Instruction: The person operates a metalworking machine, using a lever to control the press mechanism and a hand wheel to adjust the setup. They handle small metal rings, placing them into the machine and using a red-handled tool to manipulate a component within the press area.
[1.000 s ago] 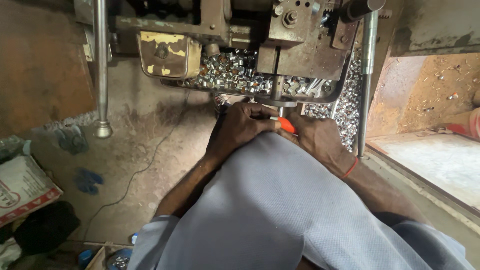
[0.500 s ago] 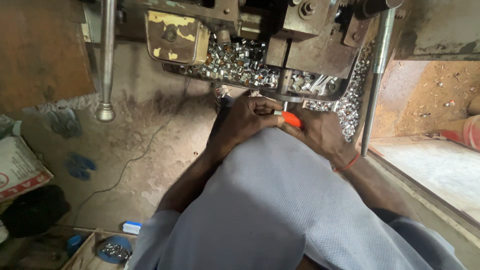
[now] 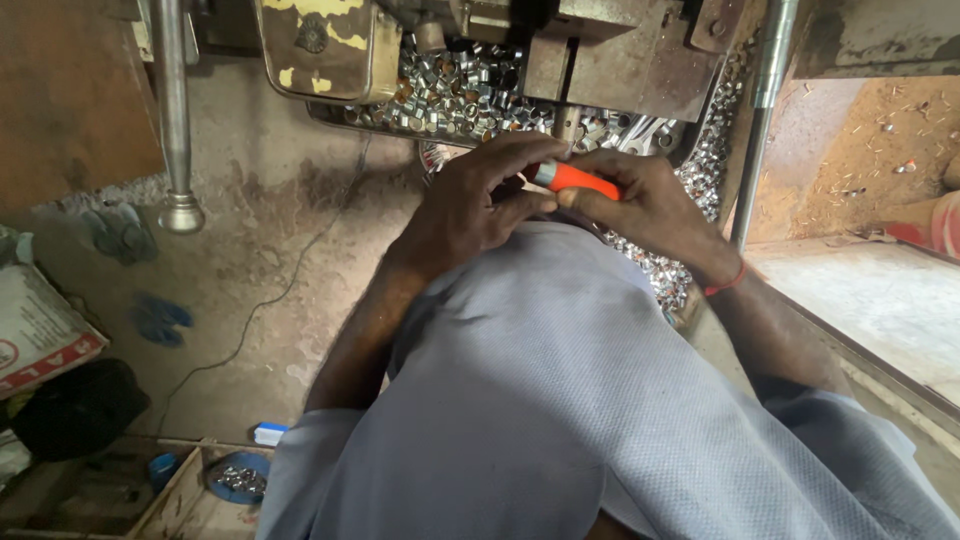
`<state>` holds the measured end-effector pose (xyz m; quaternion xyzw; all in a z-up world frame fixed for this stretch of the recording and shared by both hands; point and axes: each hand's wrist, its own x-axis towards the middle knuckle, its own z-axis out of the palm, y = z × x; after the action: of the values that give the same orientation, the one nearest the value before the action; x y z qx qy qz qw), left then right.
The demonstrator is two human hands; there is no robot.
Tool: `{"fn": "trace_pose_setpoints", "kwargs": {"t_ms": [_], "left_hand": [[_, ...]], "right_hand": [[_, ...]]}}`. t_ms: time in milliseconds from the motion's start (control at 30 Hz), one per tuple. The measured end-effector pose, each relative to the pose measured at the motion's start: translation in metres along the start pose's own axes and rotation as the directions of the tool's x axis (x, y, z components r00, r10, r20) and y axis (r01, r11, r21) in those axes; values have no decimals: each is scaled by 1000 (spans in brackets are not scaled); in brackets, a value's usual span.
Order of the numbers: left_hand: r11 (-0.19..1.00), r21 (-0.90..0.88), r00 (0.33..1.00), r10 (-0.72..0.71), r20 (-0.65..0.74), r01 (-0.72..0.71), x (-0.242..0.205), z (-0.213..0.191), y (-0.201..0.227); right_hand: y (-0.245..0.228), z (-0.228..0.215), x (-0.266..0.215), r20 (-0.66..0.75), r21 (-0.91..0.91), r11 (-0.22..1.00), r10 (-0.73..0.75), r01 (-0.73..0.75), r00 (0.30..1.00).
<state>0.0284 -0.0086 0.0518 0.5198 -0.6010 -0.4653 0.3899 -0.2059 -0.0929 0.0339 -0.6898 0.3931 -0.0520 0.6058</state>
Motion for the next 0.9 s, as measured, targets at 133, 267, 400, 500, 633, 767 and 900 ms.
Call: {"fn": "trace_pose_setpoints", "kwargs": {"t_ms": [133,267,400,500,633,767,900], "left_hand": [[994,-13,993,-106,46,106,0,6,-8],[978,-202,999,-50,-4,48,-8,13,-20],[798,-603,1000,-28,-13,14,0,18,-42],[618,-784,998,-42,47,63,2,25,-49],[510,-858,999,-31,44,54,2,25,-43],[480,-877,1000,-17,21,27,3,21,-36],[470,-882,999,-39,-35,-13,3,21,-36]], "right_hand": [[2,-2,-1,133,210,968,110,-136,985],[6,-1,-2,184,307,932,139,-191,973],[3,8,-4,238,690,696,39,-197,970],[1,22,1,313,841,470,-16,-270,950],[4,34,7,341,909,286,-91,-303,936],[5,40,8,347,921,221,-92,-320,933],[2,46,12,297,921,280,-55,-271,953]]}}
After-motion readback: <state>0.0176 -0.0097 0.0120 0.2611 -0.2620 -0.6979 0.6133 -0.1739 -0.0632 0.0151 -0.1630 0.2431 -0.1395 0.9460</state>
